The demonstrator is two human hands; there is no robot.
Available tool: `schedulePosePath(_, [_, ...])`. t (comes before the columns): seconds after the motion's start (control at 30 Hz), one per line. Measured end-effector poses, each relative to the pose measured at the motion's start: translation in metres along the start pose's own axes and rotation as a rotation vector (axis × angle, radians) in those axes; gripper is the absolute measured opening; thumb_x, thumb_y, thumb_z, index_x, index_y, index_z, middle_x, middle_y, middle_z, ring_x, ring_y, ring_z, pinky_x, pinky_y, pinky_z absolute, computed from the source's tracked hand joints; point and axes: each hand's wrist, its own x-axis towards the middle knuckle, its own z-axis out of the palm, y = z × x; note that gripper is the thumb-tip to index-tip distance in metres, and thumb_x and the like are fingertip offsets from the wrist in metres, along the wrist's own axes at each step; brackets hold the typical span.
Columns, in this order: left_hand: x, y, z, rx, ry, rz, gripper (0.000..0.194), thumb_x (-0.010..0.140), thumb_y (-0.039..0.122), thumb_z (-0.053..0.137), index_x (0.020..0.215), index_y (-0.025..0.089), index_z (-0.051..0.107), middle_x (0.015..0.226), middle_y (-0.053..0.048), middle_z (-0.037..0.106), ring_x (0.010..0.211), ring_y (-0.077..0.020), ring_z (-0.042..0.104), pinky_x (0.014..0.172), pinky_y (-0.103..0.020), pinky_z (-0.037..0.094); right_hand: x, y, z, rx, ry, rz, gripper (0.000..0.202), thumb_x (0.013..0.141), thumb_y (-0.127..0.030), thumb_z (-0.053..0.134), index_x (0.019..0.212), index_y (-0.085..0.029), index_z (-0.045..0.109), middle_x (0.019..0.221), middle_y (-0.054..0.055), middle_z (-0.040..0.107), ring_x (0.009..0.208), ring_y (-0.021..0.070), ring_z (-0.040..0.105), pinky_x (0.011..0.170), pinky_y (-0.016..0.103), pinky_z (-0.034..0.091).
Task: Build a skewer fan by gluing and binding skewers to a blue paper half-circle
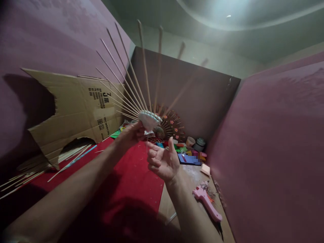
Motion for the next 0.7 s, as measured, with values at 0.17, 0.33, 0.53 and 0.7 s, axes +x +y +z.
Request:
schedulePosePath(0.17, [0.002,0.026,-0.008,0.072,0.117,0.066,0.040,0.057,0.035,0.082,0.066,0.015,0.049,0.051,0.007,0.047,0.035,-0.0029,0.036,0.031,-0.015,0.025,-0.009,-0.005,-0.036,-0.019,0.387,-0.203,0.048,0.090,-0.052,0.044,0.061,-0.015,0.053,0.039,-0.009,0.036,0.031,0.0033,0.022,0.030,0.014,0.021])
schedulePosePath(0.33, [-0.003,0.022,-0.003,0.186,0.222,0.099,0.033,0.058,0.030,0.080,0.068,0.015,0.052,0.047,0.006,0.048,0.030,-0.0047,0.036,0.028,-0.017,0.024,-0.025,-0.012,-0.053,-0.040,0.496,-0.338,0.062,0.088,-0.056,0.044,0.041,-0.019,0.026,0.028,-0.010,0.019,0.025,0.0046,0.008,0.026,0.018,0.008])
schedulePosePath(0.53, [0.000,0.013,0.000,0.238,0.307,0.126,0.024,0.065,0.025,0.073,0.067,0.016,0.052,0.046,0.007,0.049,0.029,-0.0047,0.035,0.028,-0.017,0.025,-0.044,-0.020,-0.065,0.019,0.715,-0.411,0.053,0.092,-0.053,0.039,0.051,-0.019,0.038,0.030,-0.011,0.024,0.025,0.0048,0.012,0.027,0.017,0.012])
schedulePosePath(0.7, [0.011,0.014,-0.007,0.277,0.444,0.167,0.017,0.069,0.018,0.069,0.068,0.015,0.052,0.048,0.006,0.050,0.033,-0.0035,0.036,0.032,-0.016,0.025,-0.057,-0.021,-0.074,0.102,0.703,-0.455,0.046,0.090,-0.050,0.047,0.058,-0.018,0.039,0.037,-0.010,0.033,0.031,0.0043,0.027,0.035,0.016,0.026])
